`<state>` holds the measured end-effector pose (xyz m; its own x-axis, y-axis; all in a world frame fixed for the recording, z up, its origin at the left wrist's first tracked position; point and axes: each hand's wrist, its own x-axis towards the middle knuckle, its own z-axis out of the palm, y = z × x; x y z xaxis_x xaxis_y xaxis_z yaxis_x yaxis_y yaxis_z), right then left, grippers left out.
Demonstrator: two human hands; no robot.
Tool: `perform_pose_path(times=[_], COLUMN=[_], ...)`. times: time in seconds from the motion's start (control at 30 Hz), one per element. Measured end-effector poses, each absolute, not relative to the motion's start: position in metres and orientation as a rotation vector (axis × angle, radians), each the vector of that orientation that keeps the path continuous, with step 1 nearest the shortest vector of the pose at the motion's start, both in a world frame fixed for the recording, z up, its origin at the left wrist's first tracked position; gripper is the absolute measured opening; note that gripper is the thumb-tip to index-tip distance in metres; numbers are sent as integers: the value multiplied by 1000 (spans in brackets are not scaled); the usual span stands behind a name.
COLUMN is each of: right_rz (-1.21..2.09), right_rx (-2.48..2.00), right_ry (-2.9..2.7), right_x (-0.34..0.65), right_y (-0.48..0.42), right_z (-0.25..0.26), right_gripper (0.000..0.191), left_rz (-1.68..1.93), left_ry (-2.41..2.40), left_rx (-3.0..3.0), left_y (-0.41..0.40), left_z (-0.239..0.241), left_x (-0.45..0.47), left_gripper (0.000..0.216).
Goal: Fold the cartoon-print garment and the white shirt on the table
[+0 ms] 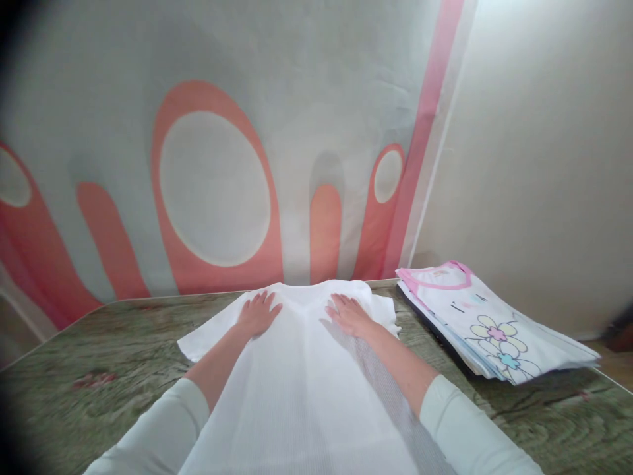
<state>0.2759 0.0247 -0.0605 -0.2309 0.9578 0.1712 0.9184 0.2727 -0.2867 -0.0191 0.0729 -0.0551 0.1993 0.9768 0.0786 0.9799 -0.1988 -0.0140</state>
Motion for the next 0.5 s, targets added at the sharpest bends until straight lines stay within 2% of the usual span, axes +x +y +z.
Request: perform_pose_path(times=[0.23, 0.5], right_rz=[-4, -74], right_rx=[-2051, -2201], right_ry=[-1891, -1797], right_x=[361, 376], right_y=[34, 32], right_z=[-48, -60], right_gripper=[38, 25], left_rz=[-102, -101], left_ry=[-1961, -1941], left_rx=[-2307, -2363], left_y=[77, 80], left_z=[-58, -63], left_x=[-15, -14], left_gripper=[60, 59])
